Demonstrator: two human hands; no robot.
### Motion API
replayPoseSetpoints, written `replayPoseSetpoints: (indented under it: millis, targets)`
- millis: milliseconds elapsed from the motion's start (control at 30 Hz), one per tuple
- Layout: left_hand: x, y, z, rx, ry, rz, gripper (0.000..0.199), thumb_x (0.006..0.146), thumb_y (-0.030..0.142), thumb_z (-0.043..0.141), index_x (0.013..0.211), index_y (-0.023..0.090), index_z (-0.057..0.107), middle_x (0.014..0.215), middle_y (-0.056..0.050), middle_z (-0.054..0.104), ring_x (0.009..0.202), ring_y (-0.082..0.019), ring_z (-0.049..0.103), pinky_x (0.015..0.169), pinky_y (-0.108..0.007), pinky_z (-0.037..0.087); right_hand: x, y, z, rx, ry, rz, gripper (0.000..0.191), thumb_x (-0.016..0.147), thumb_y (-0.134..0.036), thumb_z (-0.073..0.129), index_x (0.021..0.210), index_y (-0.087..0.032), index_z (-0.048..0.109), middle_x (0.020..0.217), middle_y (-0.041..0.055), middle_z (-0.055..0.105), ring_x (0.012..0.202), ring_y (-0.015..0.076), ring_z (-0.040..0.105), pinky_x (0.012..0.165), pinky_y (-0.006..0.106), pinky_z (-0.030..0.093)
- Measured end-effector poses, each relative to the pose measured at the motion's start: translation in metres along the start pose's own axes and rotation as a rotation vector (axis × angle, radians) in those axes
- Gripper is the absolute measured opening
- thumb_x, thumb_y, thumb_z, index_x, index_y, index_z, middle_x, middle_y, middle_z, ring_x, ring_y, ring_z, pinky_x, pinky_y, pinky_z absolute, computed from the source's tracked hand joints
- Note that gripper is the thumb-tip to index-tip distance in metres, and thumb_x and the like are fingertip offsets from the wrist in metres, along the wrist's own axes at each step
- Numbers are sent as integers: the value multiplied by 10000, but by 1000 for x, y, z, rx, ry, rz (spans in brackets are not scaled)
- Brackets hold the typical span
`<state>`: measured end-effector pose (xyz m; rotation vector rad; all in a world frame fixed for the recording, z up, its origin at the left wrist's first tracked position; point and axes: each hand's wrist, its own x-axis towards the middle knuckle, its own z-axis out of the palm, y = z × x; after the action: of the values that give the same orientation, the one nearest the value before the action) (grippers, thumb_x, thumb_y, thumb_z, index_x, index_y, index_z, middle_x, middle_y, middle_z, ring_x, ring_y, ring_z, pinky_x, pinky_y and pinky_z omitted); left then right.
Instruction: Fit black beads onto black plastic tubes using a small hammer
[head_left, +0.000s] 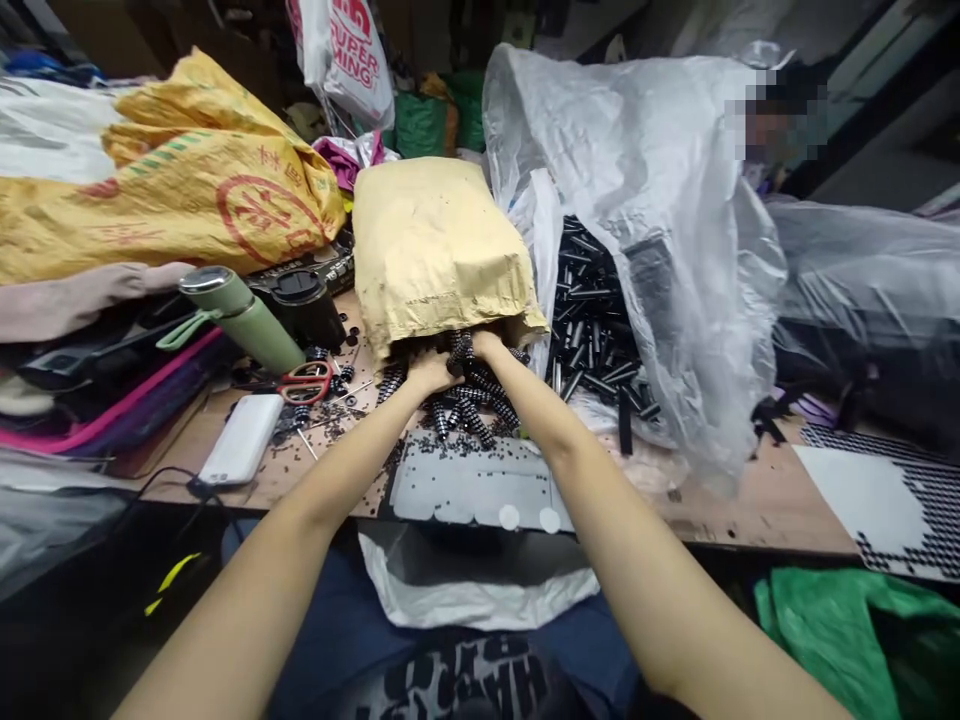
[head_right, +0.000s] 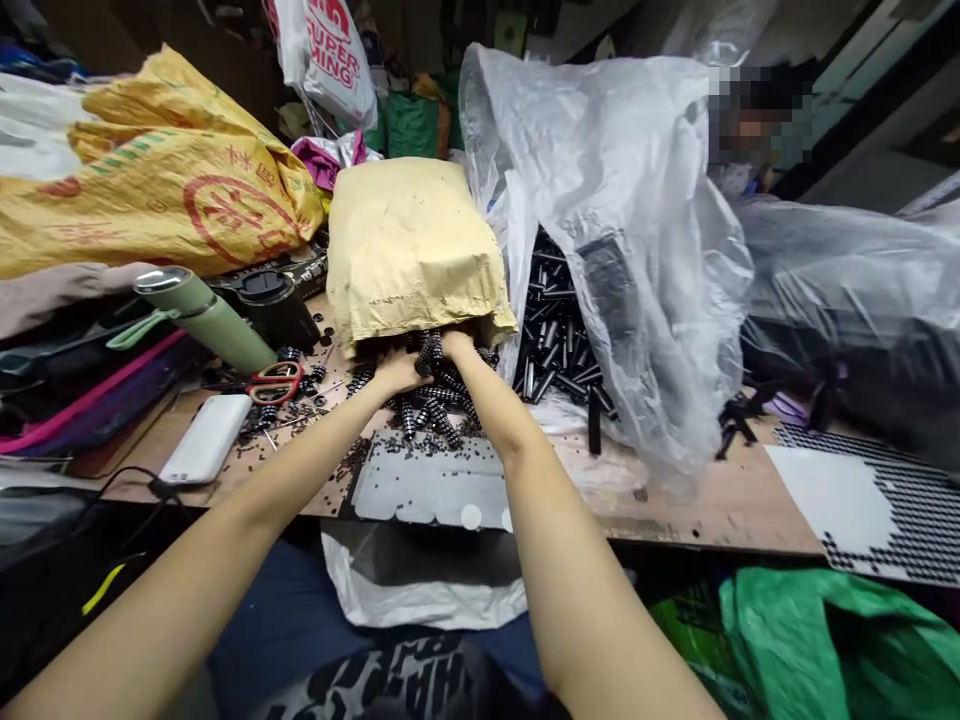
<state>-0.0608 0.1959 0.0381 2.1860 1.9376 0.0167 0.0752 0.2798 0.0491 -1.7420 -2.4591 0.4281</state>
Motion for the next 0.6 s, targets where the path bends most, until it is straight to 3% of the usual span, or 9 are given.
replayPoseSetpoints:
  millis: [133, 233, 300, 367, 433, 533, 600]
  targets:
    - [-35, 2, 3, 55, 59, 64, 614, 748, 635, 551, 1194, 219, 616, 1311, -165, 537, 1175, -384, 482, 965, -526, 372, -41, -12, 1, -32, -60, -40, 312, 914, -338, 558, 1189, -194, 594, 1294, 135, 548, 1168, 311, 521, 961, 554, 432]
    - [-58, -4, 8, 69, 78, 107, 652, 764, 645, 528, 1221, 186, 603, 1469, -186, 375, 1315, -423, 327, 1020, -571, 307, -76, -19, -4, -36, -18, -105, 470, 875, -321, 587, 1332, -264, 497, 1460, 129, 398, 1281, 382, 402, 1020, 632, 320]
    - [-70, -10, 10, 54, 57, 115, 663, 772, 619, 539, 1276, 190, 568, 1529, -175, 285, 1388, -437, 194, 1053, -608, 245, -103, -14, -12, -11, 72, -186, 609, 855, -324, 605, 1419, -293, 378, 1521, 97, 308, 1310, 349, 382, 1064, 573, 304]
    - [-78, -18, 9, 33, 28, 118, 701, 762, 600, 572, 1351, 225, 507, 1553, -151, 249, 1417, -446, 104, 1063, -640, 194, -130, 2, -20, 28, 193, -189, 516, 893, -335, 545, 1387, -253, 420, 1473, 95, 385, 1282, 284, 427, 1072, 461, 334]
    - [-83, -28, 5, 19, -13, 109, 757, 742, 593, 605, 1401, 252, 453, 1538, -147, 292, 1408, -459, 135, 1060, -650, 186, -155, 29, -26, 53, 295, 62, 360, 947, -322, 437, 1271, -191, 524, 1343, 127, 519, 1223, 247, 480, 1031, 383, 374]
    - [-90, -39, -5, 9, -87, 74, 751, 748, 509, 631, 1422, 245, 430, 1468, -165, 408, 1318, -436, 359, 1042, -579, 284, -186, 71, -26, 59, 341, 571, 346, 933, -271, 456, 1210, -79, 532, 1221, 231, 581, 1153, 282, 533, 954, 383, 413]
    - [-103, -39, -8, 1, -76, 28, 646, 794, 416, 592, 1394, 212, 469, 1395, -176, 485, 1237, -384, 470, 1005, -497, 358, -198, 92, -21, 80, 316, 695, 397, 885, -252, 544, 1204, -18, 519, 1168, 277, 599, 1101, 294, 572, 905, 376, 433]
